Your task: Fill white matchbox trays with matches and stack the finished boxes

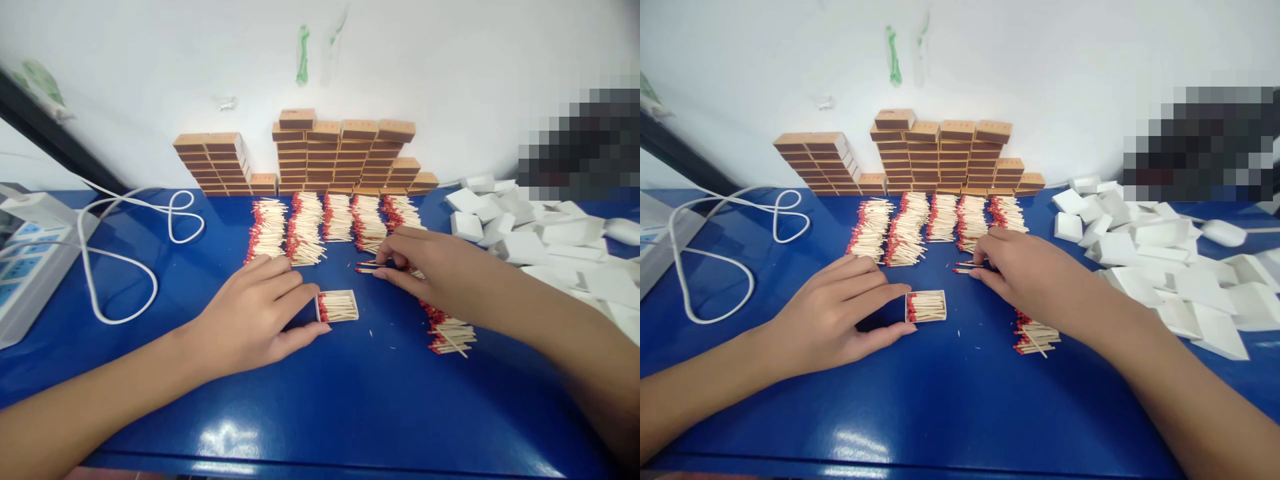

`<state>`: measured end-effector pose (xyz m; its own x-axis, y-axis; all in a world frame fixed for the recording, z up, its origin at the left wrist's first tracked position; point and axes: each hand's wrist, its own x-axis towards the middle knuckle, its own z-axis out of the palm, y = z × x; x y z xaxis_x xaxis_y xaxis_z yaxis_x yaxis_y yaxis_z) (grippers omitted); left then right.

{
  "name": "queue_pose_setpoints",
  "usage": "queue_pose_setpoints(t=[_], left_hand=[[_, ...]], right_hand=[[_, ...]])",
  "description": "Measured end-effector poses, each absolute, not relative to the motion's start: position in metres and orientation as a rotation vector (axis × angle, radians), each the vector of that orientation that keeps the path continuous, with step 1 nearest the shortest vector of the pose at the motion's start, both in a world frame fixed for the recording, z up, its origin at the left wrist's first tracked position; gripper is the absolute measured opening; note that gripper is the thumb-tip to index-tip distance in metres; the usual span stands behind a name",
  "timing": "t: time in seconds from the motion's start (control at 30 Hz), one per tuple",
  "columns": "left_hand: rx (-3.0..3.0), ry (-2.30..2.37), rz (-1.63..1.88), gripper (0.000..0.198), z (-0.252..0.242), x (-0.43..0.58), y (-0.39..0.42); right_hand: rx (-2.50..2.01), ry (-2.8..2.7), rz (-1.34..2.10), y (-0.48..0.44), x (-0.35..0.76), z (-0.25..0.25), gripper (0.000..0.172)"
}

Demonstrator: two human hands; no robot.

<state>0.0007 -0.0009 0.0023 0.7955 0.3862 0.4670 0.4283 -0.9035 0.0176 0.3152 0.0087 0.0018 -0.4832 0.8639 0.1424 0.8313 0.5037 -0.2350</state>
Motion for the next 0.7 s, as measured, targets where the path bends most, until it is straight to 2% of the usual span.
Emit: queue_pose_setpoints(t=[0.17, 0.4, 0.53, 0.7], left_hand=[[-2.898, -0.648, -0.733, 0.032, 0.0012, 0.0008, -0.0002], [-2.894, -0.647, -0.747, 0.033, 0.0011, 0.0008, -0.0002], [-2.898, -0.645, -0.748, 0.032, 0.0011, 0.0015, 0.0001], [-2.895, -0.648, -0.742, 0.033, 0.0007, 0.0014, -0.0001]], right_hand=[[-1.443, -2.55, 0.237, 0.0093, 0.3128, 0.0024, 0.024], [-1.473, -2.534, 0.286, 0.0061, 0.3063, 0.0098, 0.02], [-1.43, -2.533, 0.273, 0.0059, 0.3075, 0.0091, 0.01], [-1.416, -2.562, 0.302, 0.0063, 0.3065, 0.0088, 0.012]])
